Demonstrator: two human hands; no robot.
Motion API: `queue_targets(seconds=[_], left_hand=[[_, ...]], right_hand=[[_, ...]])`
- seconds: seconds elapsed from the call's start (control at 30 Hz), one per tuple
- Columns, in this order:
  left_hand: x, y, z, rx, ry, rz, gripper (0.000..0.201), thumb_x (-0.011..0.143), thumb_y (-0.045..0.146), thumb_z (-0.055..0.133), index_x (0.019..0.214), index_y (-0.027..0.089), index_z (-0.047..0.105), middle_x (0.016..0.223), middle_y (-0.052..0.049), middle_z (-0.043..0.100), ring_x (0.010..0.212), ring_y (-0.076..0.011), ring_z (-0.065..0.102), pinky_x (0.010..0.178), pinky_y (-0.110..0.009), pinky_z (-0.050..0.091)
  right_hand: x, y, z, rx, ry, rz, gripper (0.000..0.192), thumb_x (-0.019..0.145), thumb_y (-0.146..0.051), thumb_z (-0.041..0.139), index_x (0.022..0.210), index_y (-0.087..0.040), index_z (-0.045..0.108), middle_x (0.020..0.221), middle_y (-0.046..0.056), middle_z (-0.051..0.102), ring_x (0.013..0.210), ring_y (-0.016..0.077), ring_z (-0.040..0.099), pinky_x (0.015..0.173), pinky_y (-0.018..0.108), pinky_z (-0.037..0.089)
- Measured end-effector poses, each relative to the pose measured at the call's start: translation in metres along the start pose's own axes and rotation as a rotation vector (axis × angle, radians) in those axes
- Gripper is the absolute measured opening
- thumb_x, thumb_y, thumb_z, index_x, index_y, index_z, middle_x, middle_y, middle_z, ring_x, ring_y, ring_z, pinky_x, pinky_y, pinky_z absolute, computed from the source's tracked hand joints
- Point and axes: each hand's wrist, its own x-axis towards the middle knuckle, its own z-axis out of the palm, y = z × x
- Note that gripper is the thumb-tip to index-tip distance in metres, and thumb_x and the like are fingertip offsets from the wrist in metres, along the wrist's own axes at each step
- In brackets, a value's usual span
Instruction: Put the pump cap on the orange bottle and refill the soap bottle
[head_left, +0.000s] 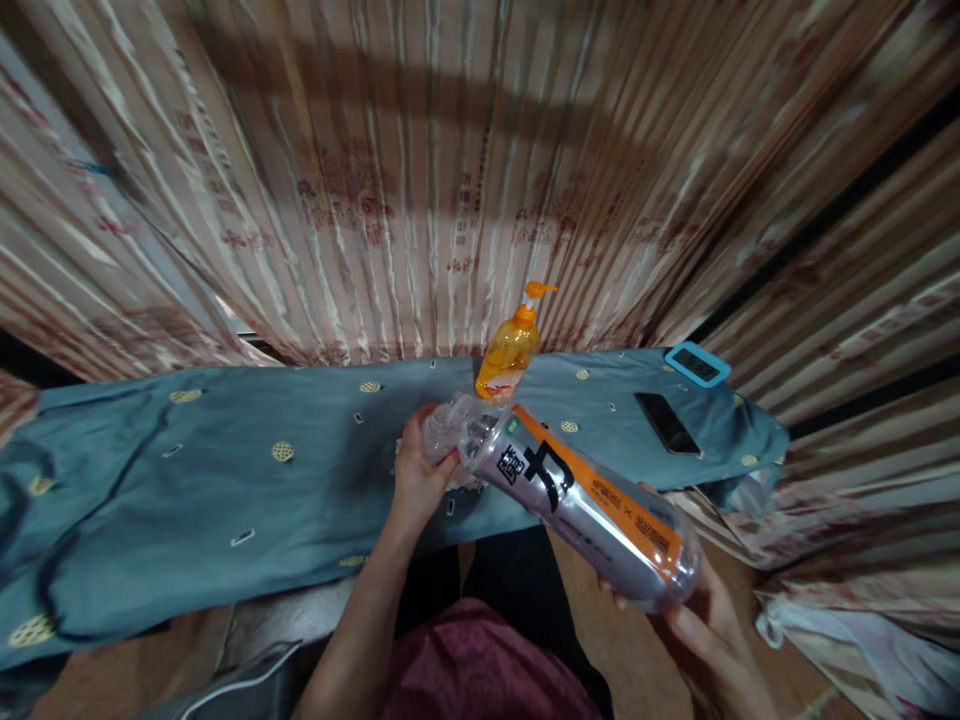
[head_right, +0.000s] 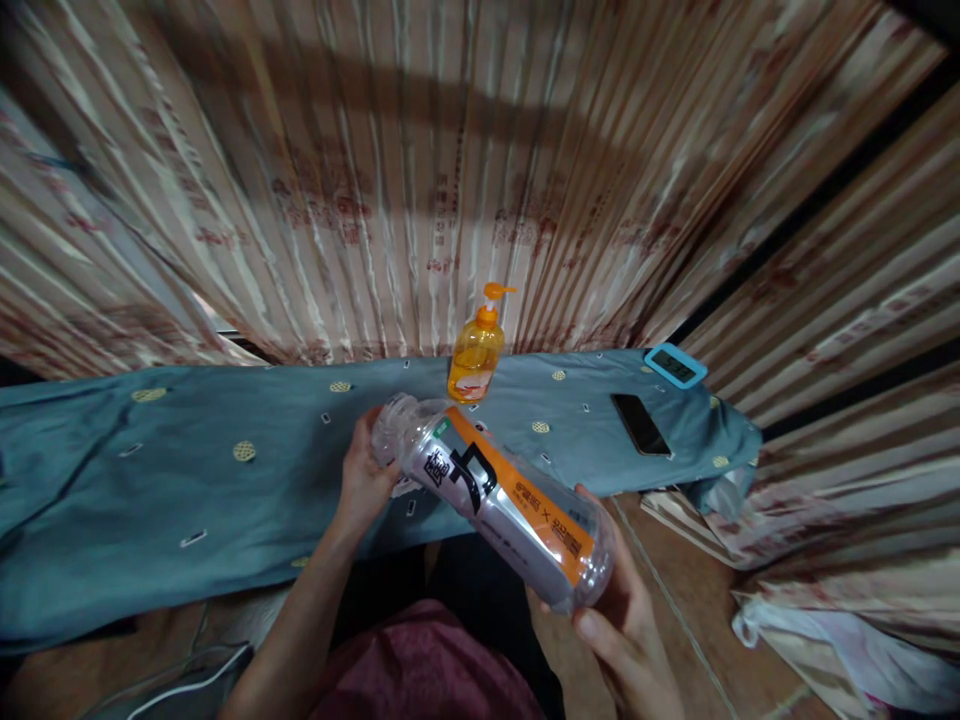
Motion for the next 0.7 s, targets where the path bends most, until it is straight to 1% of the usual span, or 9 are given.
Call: queue_targets(seconds=[0.13, 0.27, 0.33, 0.4, 0.47, 0.57, 0.63, 0.7], left_hand=[[0.000, 0.002, -0.001, -0.016, -0.017, -0.008, 0.066, 0.073, 0.022, 0.088, 0.135, 0.023, 0.065, 0.128, -0.008, 0.076, 0.120, -0.0305, 0.075, 0.114, -0.051, 0.059], [-0.001, 0.002, -0.001, -0.053, -0.033, 0.009, 0.066, 0.075, 0.022, 0.086, 0.137, 0.025, 0.064, 0.129, -0.009, 0.075, 0.124, -0.0318, 0.074, 0.115, -0.053, 0.058], [-0.001, 0.001, -0.001, -0.072, -0.042, 0.020, 0.065, 0.076, 0.022, 0.086, 0.137, 0.025, 0.063, 0.130, -0.009, 0.075, 0.126, -0.0324, 0.074, 0.116, -0.053, 0.058], [-0.002, 0.001, -0.001, -0.084, -0.058, 0.025, 0.064, 0.078, 0.025, 0.085, 0.138, 0.024, 0.063, 0.131, -0.010, 0.075, 0.126, -0.0332, 0.074, 0.115, -0.053, 0.058], [-0.002, 0.001, -0.001, -0.089, -0.064, 0.029, 0.062, 0.081, 0.030, 0.085, 0.138, 0.023, 0.062, 0.132, -0.011, 0.075, 0.125, -0.0343, 0.074, 0.113, -0.053, 0.058], [-0.003, 0.002, -0.001, -0.077, -0.062, 0.050, 0.059, 0.085, 0.037, 0.083, 0.138, 0.023, 0.062, 0.131, -0.013, 0.075, 0.125, -0.0356, 0.074, 0.112, -0.055, 0.058], [-0.003, 0.004, -0.001, -0.066, -0.066, 0.061, 0.057, 0.087, 0.038, 0.081, 0.138, 0.021, 0.062, 0.132, -0.014, 0.076, 0.125, -0.0360, 0.074, 0.112, -0.056, 0.058], [-0.003, 0.005, -0.002, -0.062, -0.070, 0.058, 0.057, 0.087, 0.037, 0.081, 0.138, 0.020, 0.062, 0.134, -0.015, 0.075, 0.127, -0.0363, 0.073, 0.113, -0.055, 0.058]], right_hand=[[0.001, 0.003, -0.005, -0.051, -0.059, -0.043, 0.085, 0.082, -0.062, 0.085, 0.155, -0.026, 0.060, 0.152, 0.017, 0.065, 0.134, 0.0404, 0.066, 0.093, 0.049, 0.061], [0.002, 0.010, -0.012, -0.037, -0.062, -0.041, 0.089, 0.086, -0.062, 0.081, 0.164, -0.028, 0.053, 0.164, 0.018, 0.056, 0.131, 0.0412, 0.068, 0.092, 0.051, 0.062], [0.003, 0.015, -0.018, -0.047, -0.083, -0.055, 0.089, 0.087, -0.060, 0.079, 0.165, -0.029, 0.052, 0.163, 0.020, 0.056, 0.124, 0.0409, 0.071, 0.089, 0.052, 0.062], [0.004, 0.018, -0.024, -0.054, -0.097, -0.046, 0.085, 0.087, -0.060, 0.078, 0.163, -0.029, 0.053, 0.156, 0.021, 0.061, 0.112, 0.0380, 0.074, 0.084, 0.050, 0.062], [0.004, 0.018, -0.026, -0.051, -0.081, -0.009, 0.081, 0.087, -0.058, 0.079, 0.159, -0.030, 0.055, 0.148, 0.019, 0.066, 0.102, 0.0335, 0.074, 0.080, 0.046, 0.061], [0.003, 0.013, -0.022, -0.048, -0.052, 0.006, 0.077, 0.083, -0.056, 0.084, 0.152, -0.031, 0.061, 0.120, 0.012, 0.073, 0.089, 0.0279, 0.071, 0.078, 0.042, 0.059], [0.002, 0.009, -0.018, -0.037, -0.017, 0.022, 0.075, 0.080, -0.056, 0.086, 0.148, -0.032, 0.064, 0.103, 0.008, 0.071, 0.085, 0.0259, 0.069, 0.077, 0.039, 0.058], [0.000, 0.007, -0.015, -0.013, 0.024, 0.064, 0.075, 0.077, -0.058, 0.089, 0.144, -0.033, 0.066, 0.099, 0.007, 0.071, 0.083, 0.0253, 0.069, 0.075, 0.037, 0.058]])
